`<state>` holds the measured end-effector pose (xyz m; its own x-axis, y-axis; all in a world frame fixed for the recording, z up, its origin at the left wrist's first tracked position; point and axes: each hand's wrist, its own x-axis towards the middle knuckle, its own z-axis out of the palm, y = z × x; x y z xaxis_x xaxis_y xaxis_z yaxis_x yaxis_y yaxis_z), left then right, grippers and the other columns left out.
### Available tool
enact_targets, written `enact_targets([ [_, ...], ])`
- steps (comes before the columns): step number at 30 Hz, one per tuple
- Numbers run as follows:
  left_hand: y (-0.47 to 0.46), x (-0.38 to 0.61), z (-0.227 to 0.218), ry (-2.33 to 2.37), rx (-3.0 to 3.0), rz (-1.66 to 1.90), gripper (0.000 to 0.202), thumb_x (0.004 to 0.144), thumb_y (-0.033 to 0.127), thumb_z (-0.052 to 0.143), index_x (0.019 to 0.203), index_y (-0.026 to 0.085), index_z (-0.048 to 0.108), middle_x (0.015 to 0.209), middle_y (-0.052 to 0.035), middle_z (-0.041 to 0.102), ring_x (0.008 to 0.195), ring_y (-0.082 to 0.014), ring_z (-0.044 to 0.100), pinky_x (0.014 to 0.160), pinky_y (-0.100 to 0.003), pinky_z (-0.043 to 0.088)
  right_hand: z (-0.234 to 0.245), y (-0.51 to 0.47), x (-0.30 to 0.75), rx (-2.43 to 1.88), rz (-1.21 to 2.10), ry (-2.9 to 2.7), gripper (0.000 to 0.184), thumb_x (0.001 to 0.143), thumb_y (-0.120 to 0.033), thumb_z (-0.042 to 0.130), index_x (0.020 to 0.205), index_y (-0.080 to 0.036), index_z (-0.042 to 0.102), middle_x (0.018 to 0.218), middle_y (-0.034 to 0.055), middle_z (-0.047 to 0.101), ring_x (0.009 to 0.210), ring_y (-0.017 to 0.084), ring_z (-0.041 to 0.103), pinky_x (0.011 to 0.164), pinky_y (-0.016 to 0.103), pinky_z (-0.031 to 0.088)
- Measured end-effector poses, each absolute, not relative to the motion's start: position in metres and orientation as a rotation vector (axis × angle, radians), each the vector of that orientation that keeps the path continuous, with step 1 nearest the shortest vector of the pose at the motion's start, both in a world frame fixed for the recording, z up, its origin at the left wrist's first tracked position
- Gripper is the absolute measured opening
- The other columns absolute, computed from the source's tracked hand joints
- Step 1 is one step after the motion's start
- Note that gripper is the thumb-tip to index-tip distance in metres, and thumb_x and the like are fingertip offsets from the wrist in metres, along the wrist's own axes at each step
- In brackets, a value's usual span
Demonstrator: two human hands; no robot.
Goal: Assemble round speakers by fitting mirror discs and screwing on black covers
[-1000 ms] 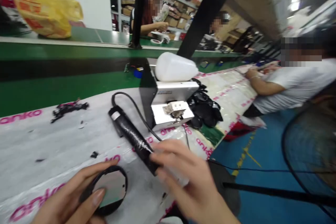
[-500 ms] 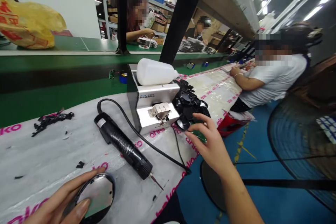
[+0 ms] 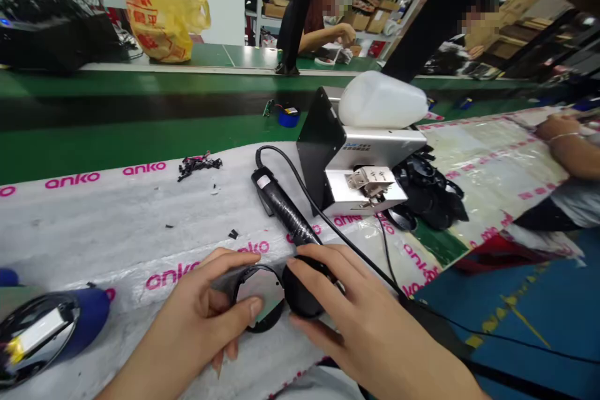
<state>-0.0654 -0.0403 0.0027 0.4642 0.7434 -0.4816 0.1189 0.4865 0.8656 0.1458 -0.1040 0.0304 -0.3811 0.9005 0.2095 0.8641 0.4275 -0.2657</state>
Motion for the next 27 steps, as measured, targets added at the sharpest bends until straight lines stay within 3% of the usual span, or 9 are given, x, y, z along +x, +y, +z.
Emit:
enact_targets([
  [2, -0.041, -0.067, 0.002, 1.047, 1.024, 0.491, 0.037, 0.076, 0.033, 0.08, 0.11, 0.023, 0.068, 0.098, -0.0011, 0.064, 0.039, -0.0033, 0.054, 0.032, -0.013, 0.043, 0.025, -0.1, 0.143, -1.45, 0.295, -2.3, 0.05, 0.09, -0.025, 0.068, 0.136, -0.02, 0.048, 0.125, 0.0137, 0.058, 0.116, 0.028, 0.058, 0.093, 0.042, 0.058],
  [4, -0.041, -0.067, 0.001, 1.027, 1.031, 0.481, 0.035, 0.077, 0.033, 0.078, 0.11, 0.024, 0.069, 0.11, -0.0028, 0.06, 0.041, -0.0034, 0.057, 0.033, -0.015, 0.045, 0.017, -0.1, 0.143, -1.361, 0.395, -2.177, 0.055, 0.09, -0.029, 0.07, 0.138, -0.023, 0.045, 0.13, 0.0124, 0.056, 0.122, 0.025, 0.056, 0.099, 0.037, 0.056],
  [8, -0.04, -0.066, 0.0, 0.993, 1.017, 0.473, 0.033, 0.079, 0.031, 0.075, 0.111, 0.026, 0.07, 0.123, -0.005, 0.058, 0.043, -0.0036, 0.058, 0.033, -0.015, 0.046, 0.002, -0.102, 0.143, -1.227, 0.455, -1.923, 0.062, 0.084, -0.017, 0.076, 0.138, -0.024, 0.046, 0.137, 0.0132, 0.052, 0.127, 0.026, 0.055, 0.103, 0.038, 0.053],
  [10, -0.04, -0.065, 0.0, 1.008, 0.982, 0.469, 0.036, 0.079, 0.031, 0.075, 0.113, 0.025, 0.068, 0.115, -0.005, 0.063, 0.044, -0.0056, 0.059, 0.032, -0.015, 0.046, -0.002, -0.102, 0.143, -1.198, 0.453, -1.91, 0.066, 0.081, -0.011, 0.078, 0.138, -0.026, 0.047, 0.137, 0.0129, 0.051, 0.126, 0.026, 0.057, 0.102, 0.04, 0.054],
  [13, -0.041, -0.065, -0.002, 0.996, 0.902, 0.434, 0.047, 0.079, 0.034, 0.075, 0.123, 0.023, 0.062, 0.077, -0.0007, 0.069, 0.045, -0.0113, 0.061, 0.036, -0.017, 0.049, -0.002, -0.102, 0.146, -1.193, 0.447, -2.0, 0.067, 0.081, -0.006, 0.075, 0.137, -0.027, 0.047, 0.14, 0.0117, 0.051, 0.127, 0.025, 0.057, 0.102, 0.038, 0.054],
  [15, -0.042, -0.067, -0.006, 0.956, 0.867, 0.406, 0.052, 0.08, 0.035, 0.075, 0.127, 0.022, 0.059, 0.065, 0.0008, 0.068, 0.046, -0.0134, 0.062, 0.039, -0.019, 0.052, -0.002, -0.103, 0.149, -1.185, 0.453, -2.061, 0.066, 0.082, -0.001, 0.069, 0.138, -0.028, 0.047, 0.142, 0.0112, 0.049, 0.129, 0.024, 0.055, 0.1, 0.036, 0.055],
  [18, -0.043, -0.069, -0.013, 0.935, 0.848, 0.401, 0.052, 0.081, 0.035, 0.074, 0.129, 0.022, 0.058, 0.063, 0.0006, 0.07, 0.048, -0.0147, 0.065, 0.045, -0.021, 0.055, -0.002, -0.102, 0.155, -1.181, 0.475, -2.142, 0.062, 0.084, -0.001, 0.065, 0.137, -0.03, 0.051, 0.145, 0.0102, 0.047, 0.129, 0.023, 0.056, 0.096, 0.033, 0.057],
  [24, -0.032, -0.067, -0.011, 0.842, 0.833, 0.414, 0.053, 0.081, 0.03, 0.075, 0.131, 0.021, 0.06, 0.06, 0.0021, 0.07, 0.045, -0.0133, 0.065, 0.044, -0.02, 0.055, 0.018, -0.08, 0.151, -1.097, 0.446, -2.314, 0.037, 0.093, -0.016, 0.065, 0.129, -0.023, 0.062, 0.141, 0.0084, 0.058, 0.123, 0.017, 0.062, 0.099, 0.023, 0.054],
  [27, -0.023, -0.07, -0.009, 0.76, 0.82, 0.418, 0.052, 0.082, 0.022, 0.073, 0.132, 0.022, 0.061, 0.071, 0.0011, 0.074, 0.046, -0.012, 0.067, 0.045, -0.019, 0.056, 0.034, -0.065, 0.145, -1.128, 0.607, -2.437, 0.048, 0.094, -0.026, 0.066, 0.14, -0.024, 0.054, 0.142, 0.0056, 0.059, 0.127, 0.017, 0.059, 0.106, 0.024, 0.05],
])
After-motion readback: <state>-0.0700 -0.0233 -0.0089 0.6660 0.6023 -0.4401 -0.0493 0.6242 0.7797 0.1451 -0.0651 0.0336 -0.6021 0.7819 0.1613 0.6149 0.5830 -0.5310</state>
